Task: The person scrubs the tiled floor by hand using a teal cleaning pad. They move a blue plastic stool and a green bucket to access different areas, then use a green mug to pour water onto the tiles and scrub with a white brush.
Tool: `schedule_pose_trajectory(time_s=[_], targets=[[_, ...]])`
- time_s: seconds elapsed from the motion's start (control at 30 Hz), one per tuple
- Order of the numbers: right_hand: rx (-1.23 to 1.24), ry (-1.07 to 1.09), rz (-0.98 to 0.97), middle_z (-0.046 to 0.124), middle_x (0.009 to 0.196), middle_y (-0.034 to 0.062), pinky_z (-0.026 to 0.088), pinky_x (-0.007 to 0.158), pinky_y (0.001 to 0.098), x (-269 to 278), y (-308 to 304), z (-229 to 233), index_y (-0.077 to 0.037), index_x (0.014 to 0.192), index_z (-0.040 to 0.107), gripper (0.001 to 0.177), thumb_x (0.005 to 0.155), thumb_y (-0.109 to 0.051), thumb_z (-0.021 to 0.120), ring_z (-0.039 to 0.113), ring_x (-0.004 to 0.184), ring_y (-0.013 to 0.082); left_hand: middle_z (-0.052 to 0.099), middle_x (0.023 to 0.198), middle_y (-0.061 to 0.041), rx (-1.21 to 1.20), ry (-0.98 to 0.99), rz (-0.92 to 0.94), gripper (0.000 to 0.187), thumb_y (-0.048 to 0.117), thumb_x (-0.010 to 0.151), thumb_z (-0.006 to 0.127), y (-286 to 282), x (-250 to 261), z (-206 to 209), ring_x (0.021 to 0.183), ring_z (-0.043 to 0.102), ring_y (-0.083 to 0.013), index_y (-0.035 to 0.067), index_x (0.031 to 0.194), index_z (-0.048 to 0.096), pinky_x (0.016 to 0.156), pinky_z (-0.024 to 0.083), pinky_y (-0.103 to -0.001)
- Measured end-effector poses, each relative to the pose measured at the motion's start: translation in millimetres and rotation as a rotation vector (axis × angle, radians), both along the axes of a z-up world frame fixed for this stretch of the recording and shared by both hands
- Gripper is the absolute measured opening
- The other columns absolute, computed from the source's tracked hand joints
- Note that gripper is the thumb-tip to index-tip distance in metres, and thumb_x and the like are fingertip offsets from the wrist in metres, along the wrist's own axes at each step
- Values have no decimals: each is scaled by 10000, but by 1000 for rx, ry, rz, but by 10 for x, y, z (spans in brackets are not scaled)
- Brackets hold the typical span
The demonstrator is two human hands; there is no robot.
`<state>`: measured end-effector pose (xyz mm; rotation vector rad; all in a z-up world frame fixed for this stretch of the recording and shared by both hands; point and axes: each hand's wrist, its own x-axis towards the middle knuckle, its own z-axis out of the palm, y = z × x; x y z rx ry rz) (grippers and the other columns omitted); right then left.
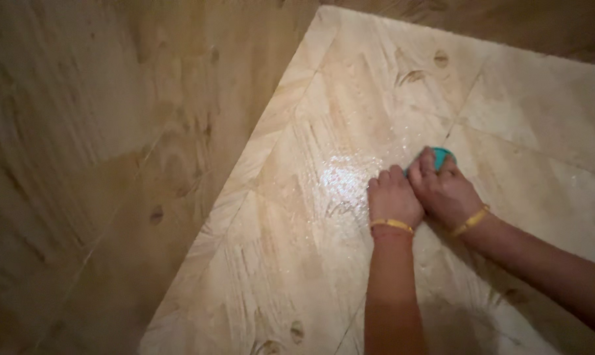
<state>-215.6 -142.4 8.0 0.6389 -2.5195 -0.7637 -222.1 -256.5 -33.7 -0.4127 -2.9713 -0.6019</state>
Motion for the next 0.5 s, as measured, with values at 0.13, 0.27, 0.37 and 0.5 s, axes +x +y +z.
schedule_pose_trajectory(time_s=[0.13, 0.27, 0.37, 0.5], targets=[[-131, -83, -32, 625, 1270, 310, 609, 830, 394, -271, 94, 10, 48, 1171, 624, 447, 790, -185, 604, 708, 867, 418, 609, 1029, -81, -42, 26, 22, 239, 173, 879, 552, 139, -306, 30, 1020, 569, -281, 102, 1067, 682, 896, 415, -440], [-57, -29, -63, 619, 1265, 324, 609, 803, 414, -239, 92, -21, 60, 1182, 614, 421, 836, -180, 618, 712, 905, 448, 596, 1023, -89, -4, 70, 0, 358, 168, 870, 551, 122, -224, 111, 1013, 550, -290, 142, 1212, 654, 885, 410, -446], [-44, -32, -56, 607, 1246, 365, 619, 842, 462, -15, 85, -54, 73, 1178, 608, 450, 812, -188, 621, 705, 892, 481, 585, 1052, -94, -45, 50, -58, 376, 168, 868, 551, 73, 16, 192, 1020, 536, -296, 146, 1234, 633, 890, 406, -448], [13, -54, -61, 595, 1219, 389, 617, 795, 498, 470, 84, -121, 84, 1150, 600, 399, 818, -136, 620, 696, 867, 513, 583, 1067, -119, -32, -40, -144, 283, 195, 929, 536, 17, 489, 168, 1009, 530, -317, 116, 1185, 628, 883, 401, -471]])
